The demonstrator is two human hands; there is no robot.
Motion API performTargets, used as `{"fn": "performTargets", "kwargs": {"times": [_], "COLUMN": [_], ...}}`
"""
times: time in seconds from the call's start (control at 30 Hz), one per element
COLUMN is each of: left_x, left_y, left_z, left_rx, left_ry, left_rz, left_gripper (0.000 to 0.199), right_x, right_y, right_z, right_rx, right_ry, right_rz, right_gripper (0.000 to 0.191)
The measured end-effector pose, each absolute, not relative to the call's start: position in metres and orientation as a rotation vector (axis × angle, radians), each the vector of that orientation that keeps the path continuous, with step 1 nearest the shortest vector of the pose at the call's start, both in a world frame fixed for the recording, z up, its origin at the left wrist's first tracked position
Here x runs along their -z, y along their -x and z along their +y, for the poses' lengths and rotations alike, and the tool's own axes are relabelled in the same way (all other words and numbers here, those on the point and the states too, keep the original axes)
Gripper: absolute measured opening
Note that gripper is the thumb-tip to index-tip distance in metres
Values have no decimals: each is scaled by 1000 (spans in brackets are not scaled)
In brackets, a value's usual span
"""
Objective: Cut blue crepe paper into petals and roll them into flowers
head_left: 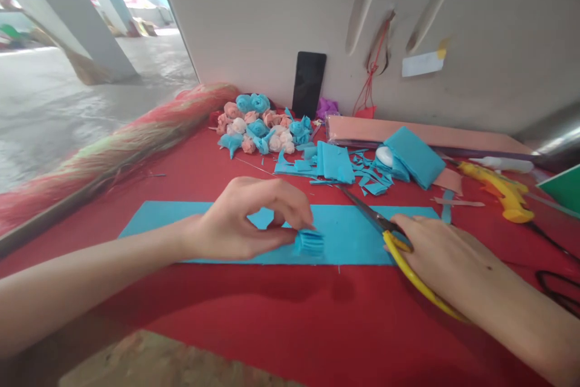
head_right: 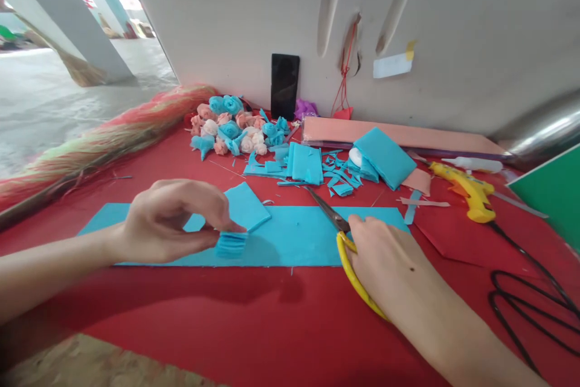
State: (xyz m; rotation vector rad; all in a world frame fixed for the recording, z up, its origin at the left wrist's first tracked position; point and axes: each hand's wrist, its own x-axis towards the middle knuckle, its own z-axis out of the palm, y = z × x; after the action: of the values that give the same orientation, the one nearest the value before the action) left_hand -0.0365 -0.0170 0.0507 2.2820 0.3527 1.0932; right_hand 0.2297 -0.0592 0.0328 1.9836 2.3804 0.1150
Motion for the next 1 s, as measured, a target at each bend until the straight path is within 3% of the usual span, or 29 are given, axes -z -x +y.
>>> {"fn": "performTargets", "kwargs": {"times": [0.13, 0.27, 0.37, 0.53, 0.7, 0.9, 1.0], "left_x": [-48, -39, -34, -34, -40, -47, -46], "left_y": [31, 26, 21, 15, 12, 9, 9], "left_z": [-23, -30, -36, -46, -54, -55, -56], "left_rx": [-1236, -1071, -928, -833, -773, -799, -746], "left_ry": [-2468, -2237, -1947, -1883, -2109, -2329, -2283], "left_rz": [303, 472, 632, 723, 755, 707, 782], "left_gripper": [24, 29, 35, 38, 40, 30, 33], "right_x": [-30, -41, -44, -38, -39, -40, -34], "right_y": [-236, -214, -188, -167, -167, -168, -165], "right_z": [-67, -77, -85, -95, -100, -96, -96], "right_rx": [-225, -387, 182, 860, 869, 1039, 948], "right_ry": [-1934, -1793, -1819, -1924, -1933, -1972, -1905], "right_rz": [2341, 2823, 3241, 3311, 3398, 3268, 3346], "right_gripper": [17, 27, 22, 25, 13, 11, 18]}}
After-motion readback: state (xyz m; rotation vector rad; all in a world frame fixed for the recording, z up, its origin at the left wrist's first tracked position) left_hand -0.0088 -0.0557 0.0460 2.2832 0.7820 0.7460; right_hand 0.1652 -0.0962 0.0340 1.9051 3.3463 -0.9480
